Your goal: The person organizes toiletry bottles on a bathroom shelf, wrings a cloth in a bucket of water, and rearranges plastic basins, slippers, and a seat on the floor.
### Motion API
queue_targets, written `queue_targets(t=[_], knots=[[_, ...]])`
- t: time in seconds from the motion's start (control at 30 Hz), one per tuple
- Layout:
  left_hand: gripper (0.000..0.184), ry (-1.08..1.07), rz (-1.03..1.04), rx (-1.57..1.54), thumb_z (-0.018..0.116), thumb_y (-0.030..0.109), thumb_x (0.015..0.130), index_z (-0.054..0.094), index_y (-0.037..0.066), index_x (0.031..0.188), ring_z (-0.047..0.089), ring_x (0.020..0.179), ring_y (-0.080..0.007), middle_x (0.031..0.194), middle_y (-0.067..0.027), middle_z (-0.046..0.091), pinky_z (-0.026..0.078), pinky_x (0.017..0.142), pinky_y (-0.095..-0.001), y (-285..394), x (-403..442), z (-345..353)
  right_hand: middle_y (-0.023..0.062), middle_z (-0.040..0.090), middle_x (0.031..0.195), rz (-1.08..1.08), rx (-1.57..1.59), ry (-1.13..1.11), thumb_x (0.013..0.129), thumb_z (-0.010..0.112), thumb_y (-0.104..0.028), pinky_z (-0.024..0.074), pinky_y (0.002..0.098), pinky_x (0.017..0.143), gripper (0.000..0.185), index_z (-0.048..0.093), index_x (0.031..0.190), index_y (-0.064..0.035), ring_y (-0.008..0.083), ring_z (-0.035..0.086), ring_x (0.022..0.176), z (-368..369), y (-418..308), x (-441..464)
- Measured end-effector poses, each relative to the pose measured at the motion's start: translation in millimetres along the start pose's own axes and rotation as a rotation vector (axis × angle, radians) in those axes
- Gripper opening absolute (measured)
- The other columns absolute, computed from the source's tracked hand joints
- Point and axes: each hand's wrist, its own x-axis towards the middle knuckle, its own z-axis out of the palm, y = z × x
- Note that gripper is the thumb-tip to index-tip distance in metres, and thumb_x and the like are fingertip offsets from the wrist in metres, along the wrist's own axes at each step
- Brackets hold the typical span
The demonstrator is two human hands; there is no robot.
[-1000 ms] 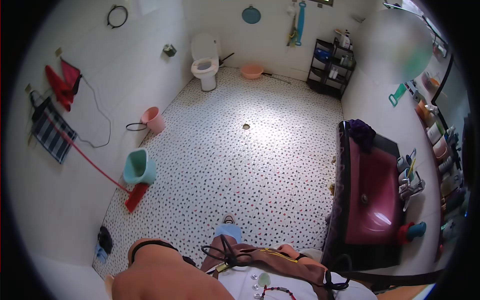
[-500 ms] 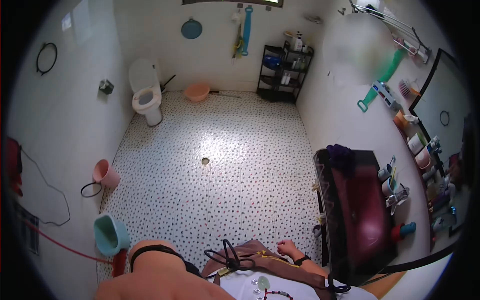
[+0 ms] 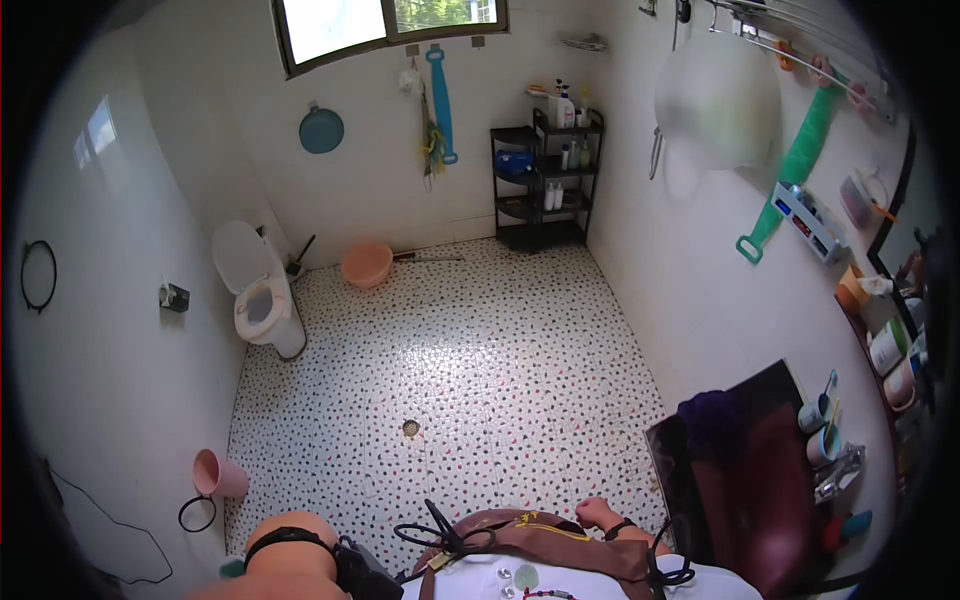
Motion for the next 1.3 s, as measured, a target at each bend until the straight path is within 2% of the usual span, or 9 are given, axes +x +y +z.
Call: queue_targets(t=[0.3, 0.47, 0.57, 0.63, 0.73, 1.03, 1.1, 1.2, 1.3], knots=[[0.008, -0.106, 0.131, 0.077, 0.06, 0.004, 0.081, 0.059, 0.003, 0.089, 0.051, 0.08, -0.0197, 0.092, -0.0081, 0.05, 0.049, 0.064, -0.0278, -122.2, 47.5, -105.6, 0.0085, 0.062, 0.062, -0.088, 0.221, 0.13, 0.072, 0.054, -0.014, 0.0468, 0.0292, 0.046, 0.015, 0.065, 0.072, -0.0038, 0.016, 0.057, 0.048, -41.4, -164.7, 107.5], [0.003, -0.198, 0.262, -0.258, 0.058, 0.005, 0.081, 0.056, 0.003, 0.083, 0.052, 0.063, -0.0193, 0.081, -0.0088, 0.052, 0.047, 0.05, -0.0284, -205.7, 65.1, -183.6, 0.0084, 0.061, 0.059, -0.07, -0.079, 0.072, 0.073, 0.052, -0.013, 0.0458, 0.0294, 0.044, 0.016, 0.064, 0.074, -0.0028, 0.016, 0.056, 0.045, -77.6, -171.0, 167.0], [0.004, -0.226, 0.455, -0.141, 0.057, 0.005, 0.081, 0.056, 0.002, 0.083, 0.051, 0.056, -0.0184, 0.075, -0.0076, 0.053, 0.044, 0.044, -0.0279, -250.2, 71.5, -247.8, 0.0089, 0.06, 0.058, -0.119, -0.343, 0.058, 0.078, 0.05, -0.011, 0.0455, 0.0301, 0.04, 0.019, 0.062, 0.067, -0.0015, 0.0177, 0.055, 0.043, -102.6, -139.2, 220.7], [0.016, 0.028, 0.496, -0.047, 0.067, 0.001, 0.073, 0.059, 0.004, 0.087, 0.052, 0.061, -0.014, 0.079, -0.0046, 0.054, 0.045, 0.048, -0.0255, -267.9, 79.6, -287.1, 0.0096, 0.059, 0.056, 0.148, -0.06, 0.078, 0.075, 0.051, -0.012, 0.0443, 0.032, 0.04, 0.017, 0.062, 0.067, -0.0017, 0.0179, 0.057, 0.044, -121.2, -165.1, 208.1], [0.019, 0.055, 0.544, -0.06, 0.068, -0.001, 0.073, 0.06, 0.003, 0.09, 0.054, 0.074, -0.014, 0.094, -0.0025, 0.054, 0.048, 0.053, -0.0246, -296.7, 109.1, -346.1, 0.0105, 0.061, 0.063, 0.308, 0.233, 0.188, 0.079, 0.051, -0.011, 0.0469, 0.0293, 0.04, 0.015, 0.061, 0.075, -0.0006, 0.0175, 0.058, 0.047, -141.0, -234.9, 186.3], [0.002, -0.04, 0.447, -0.402, 0.056, -0.002, 0.076, 0.055, -0.001, 0.077, 0.053, 0.061, -0.0226, 0.081, -0.009, 0.054, 0.047, 0.046, -0.03, -469.3, 141.6, -449.9, 0.0095, 0.062, 0.064, 0.225, 0.287, 0.186, 0.078, 0.051, -0.013, 0.049, 0.0275, 0.043, 0.017, 0.062, 0.075, -0.0005, 0.016, 0.06, 0.05, -207.5, -340.0, 290.0], [0.008, -0.351, 0.268, -0.108, 0.058, 0.004, 0.079, 0.058, -0.003, 0.081, 0.055, 0.064, -0.0232, 0.079, -0.0126, 0.058, 0.046, 0.048, -0.0294, -508.8, 142.7, -484.5, 0.0092, 0.062, 0.063, 0.247, 0.304, 0.208, 0.078, 0.05, -0.012, 0.0488, 0.0275, 0.043, 0.017, 0.062, 0.073, -0.0005, 0.0162, 0.059, 0.05, -235.7, -351.1, 332.1], [0.011, -0.438, 0.063, 0.19, 0.07, 0.003, 0.069, 0.06, -0.001, 0.069, 0.059, 0.058, -0.0216, 0.07, -0.0123, 0.059, 0.047, 0.047, -0.0278, -585.5, 143.6, -531.4, 0.0099, 0.062, 0.063, 0.227, 0.276, 0.2, 0.077, 0.049, -0.012, 0.0495, 0.0283, 0.044, 0.018, 0.062, 0.072, -0.0003, 0.017, 0.06, 0.051, -293.8, -387.8, 409.5], [0.013, -0.157, -0.318, 0.468, 0.07, 0.005, 0.07, 0.057, 0.003, 0.068, 0.056, 0.056, -0.0169, 0.07, -0.0079, 0.059, 0.043, 0.048, -0.0247, -655.0, 139.7, -589.4, 0.0103, 0.06, 0.058, 0.103, 0.48, 0.42, 0.075, 0.048, -0.013, 0.0501, 0.03, 0.044, 0.02, 0.061, 0.066, -0.0004, 0.018, 0.058, 0.047, -351.5, -468.1, 439.5]])
